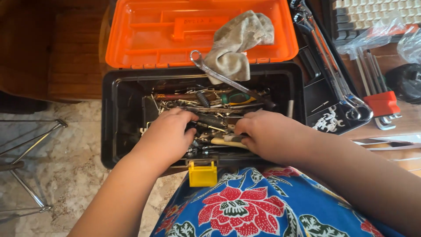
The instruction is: Searching through and organizing various tools and hardware in a toolbox.
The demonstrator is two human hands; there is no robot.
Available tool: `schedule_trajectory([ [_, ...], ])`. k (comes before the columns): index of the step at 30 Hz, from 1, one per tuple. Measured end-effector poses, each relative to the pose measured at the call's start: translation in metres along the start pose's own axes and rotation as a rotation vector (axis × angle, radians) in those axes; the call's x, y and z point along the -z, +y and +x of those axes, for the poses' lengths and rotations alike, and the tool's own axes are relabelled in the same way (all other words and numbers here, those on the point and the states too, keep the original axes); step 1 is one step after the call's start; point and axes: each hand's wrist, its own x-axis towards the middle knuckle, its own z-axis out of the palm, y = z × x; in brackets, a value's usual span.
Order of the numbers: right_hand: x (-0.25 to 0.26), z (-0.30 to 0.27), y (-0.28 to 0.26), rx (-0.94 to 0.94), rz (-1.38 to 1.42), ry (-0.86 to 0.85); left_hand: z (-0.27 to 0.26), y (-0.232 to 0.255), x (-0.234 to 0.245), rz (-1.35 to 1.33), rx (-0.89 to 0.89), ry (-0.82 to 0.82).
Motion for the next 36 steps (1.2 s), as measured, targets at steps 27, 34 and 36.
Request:
schedule_trajectory([
  [27, 0.014, 0.013, -0.03, -0.558, 0.486, -0.217, -0.013, -0.033, -0.014, -0.099, 0.066, 0.26],
  [34, 0.036, -0.006, -0.008, -0.588, 0.693, -0.11, -0.009, -0.038, -0.016, -0.156, 0.03, 0.298],
  [36, 0.027, -0.01, 0.009, -0.329, 1.183, -0.085, -0.005, -0.044, -0.021, -0.432, 0.141, 0.25],
])
